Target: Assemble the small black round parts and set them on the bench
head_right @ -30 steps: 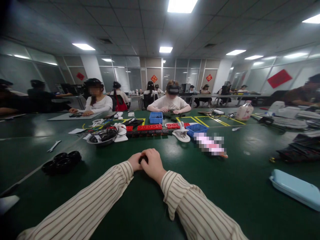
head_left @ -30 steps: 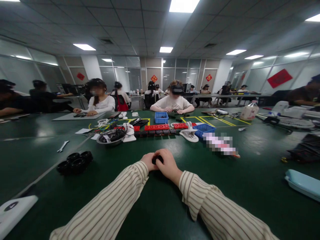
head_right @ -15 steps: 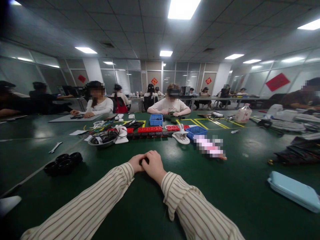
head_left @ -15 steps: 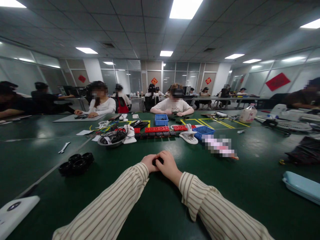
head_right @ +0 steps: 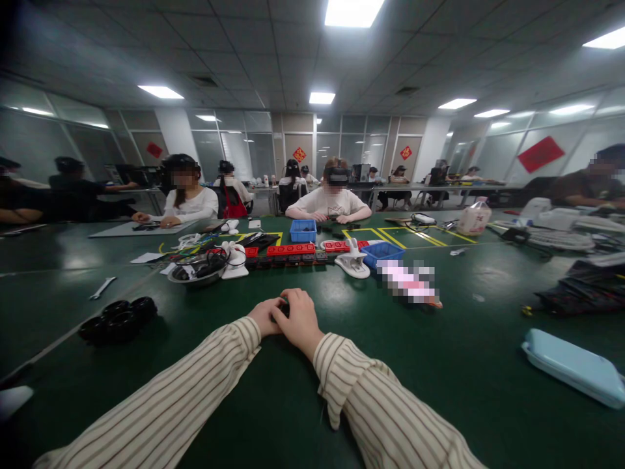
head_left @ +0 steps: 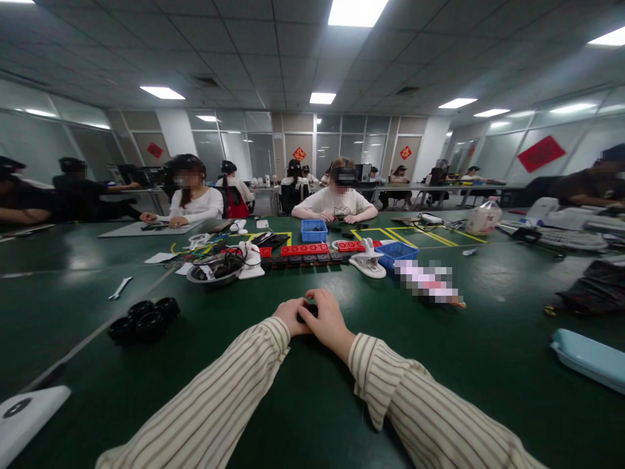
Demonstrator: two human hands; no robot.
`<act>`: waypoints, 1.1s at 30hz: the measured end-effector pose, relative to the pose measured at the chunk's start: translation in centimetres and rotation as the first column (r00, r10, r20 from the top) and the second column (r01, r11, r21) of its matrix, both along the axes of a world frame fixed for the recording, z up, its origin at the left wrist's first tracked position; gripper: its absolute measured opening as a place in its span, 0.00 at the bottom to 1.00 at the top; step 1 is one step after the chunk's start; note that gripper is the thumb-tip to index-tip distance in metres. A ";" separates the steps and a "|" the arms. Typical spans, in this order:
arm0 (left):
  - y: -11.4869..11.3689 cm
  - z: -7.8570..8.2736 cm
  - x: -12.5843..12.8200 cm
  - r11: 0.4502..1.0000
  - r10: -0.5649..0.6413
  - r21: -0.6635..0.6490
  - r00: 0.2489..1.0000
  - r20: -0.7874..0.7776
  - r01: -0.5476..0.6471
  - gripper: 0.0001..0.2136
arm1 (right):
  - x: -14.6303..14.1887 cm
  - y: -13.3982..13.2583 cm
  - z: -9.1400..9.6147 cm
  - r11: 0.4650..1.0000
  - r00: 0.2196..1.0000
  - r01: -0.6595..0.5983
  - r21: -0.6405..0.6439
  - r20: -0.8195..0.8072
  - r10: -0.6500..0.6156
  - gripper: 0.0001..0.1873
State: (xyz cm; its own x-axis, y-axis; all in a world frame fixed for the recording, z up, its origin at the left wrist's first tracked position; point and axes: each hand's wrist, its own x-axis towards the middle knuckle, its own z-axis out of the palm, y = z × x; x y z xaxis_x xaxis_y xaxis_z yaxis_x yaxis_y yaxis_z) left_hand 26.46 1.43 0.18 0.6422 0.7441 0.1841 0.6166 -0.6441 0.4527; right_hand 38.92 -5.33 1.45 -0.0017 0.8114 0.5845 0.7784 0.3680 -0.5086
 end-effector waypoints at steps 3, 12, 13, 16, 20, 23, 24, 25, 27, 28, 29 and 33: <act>-0.2 0.1 0.1 1.000 0.010 0.009 1.000 -0.012 -0.010 0.16 | 0.1 0.2 -0.3 0.999 0.999 0.047 -0.023 0.009 -0.047 0.11; 0.0 0.0 0.0 1.000 -0.020 -0.007 0.999 0.028 0.020 0.16 | -0.1 -0.1 0.2 0.998 0.998 -0.062 -0.030 0.030 0.063 0.03; 0.1 -0.1 -0.1 1.000 -0.025 -0.011 0.999 0.029 0.025 0.15 | -0.1 -0.2 0.3 0.996 0.995 -0.088 -0.028 0.033 0.089 0.05; 0.4 -0.4 -0.2 0.999 -0.036 -0.017 0.999 0.035 0.037 0.15 | -0.1 -0.4 0.5 0.989 0.989 -0.144 -0.023 0.034 0.145 0.08; 0.6 -0.6 -0.3 0.999 -0.040 -0.010 0.998 0.040 0.041 0.18 | -0.1 -0.6 0.6 0.990 0.990 -0.142 -0.009 0.014 0.142 0.09; 0.6 -0.6 -0.3 0.999 -0.036 0.003 0.999 0.038 0.036 0.22 | -0.1 -0.5 0.5 0.996 0.996 -0.085 -0.002 -0.007 0.085 0.09; 0.5 -0.6 -0.2 0.999 -0.032 0.008 0.999 0.036 0.032 0.22 | -0.1 -0.5 0.4 0.998 0.998 -0.061 -0.005 -0.011 0.060 0.09; 0.5 -0.5 -0.2 1.000 -0.026 0.012 0.999 0.032 0.025 0.21 | -0.1 -0.4 0.3 0.999 0.999 -0.037 -0.012 -0.013 0.037 0.09; 0.4 -0.5 -0.1 1.000 -0.015 0.017 1.000 0.025 0.014 0.18 | -0.1 -0.2 0.2 1.000 1.000 0.002 -0.027 -0.011 -0.002 0.09; 0.3 -0.4 -0.1 1.000 -0.014 0.017 1.000 0.024 0.013 0.17 | -0.1 -0.2 0.1 0.999 1.000 0.012 -0.031 -0.008 -0.012 0.08; 0.3 -0.4 -0.1 1.000 -0.017 0.017 1.000 0.026 0.016 0.17 | 0.0 -0.1 0.1 0.999 1.000 0.011 -0.031 -0.003 -0.011 0.07; 0.4 -0.4 -0.1 0.999 -0.044 0.008 0.998 0.037 0.044 0.18 | 0.0 -0.1 0.2 0.998 0.998 -0.056 -0.015 0.014 0.056 0.02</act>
State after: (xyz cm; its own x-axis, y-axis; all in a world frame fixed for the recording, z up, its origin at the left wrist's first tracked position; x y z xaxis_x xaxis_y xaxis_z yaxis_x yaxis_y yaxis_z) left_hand 26.33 1.82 -0.26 0.6666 0.7140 0.2140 0.5706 -0.6735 0.4698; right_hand 38.93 -5.45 1.62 -0.0555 0.8180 0.5725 0.7638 0.4040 -0.5033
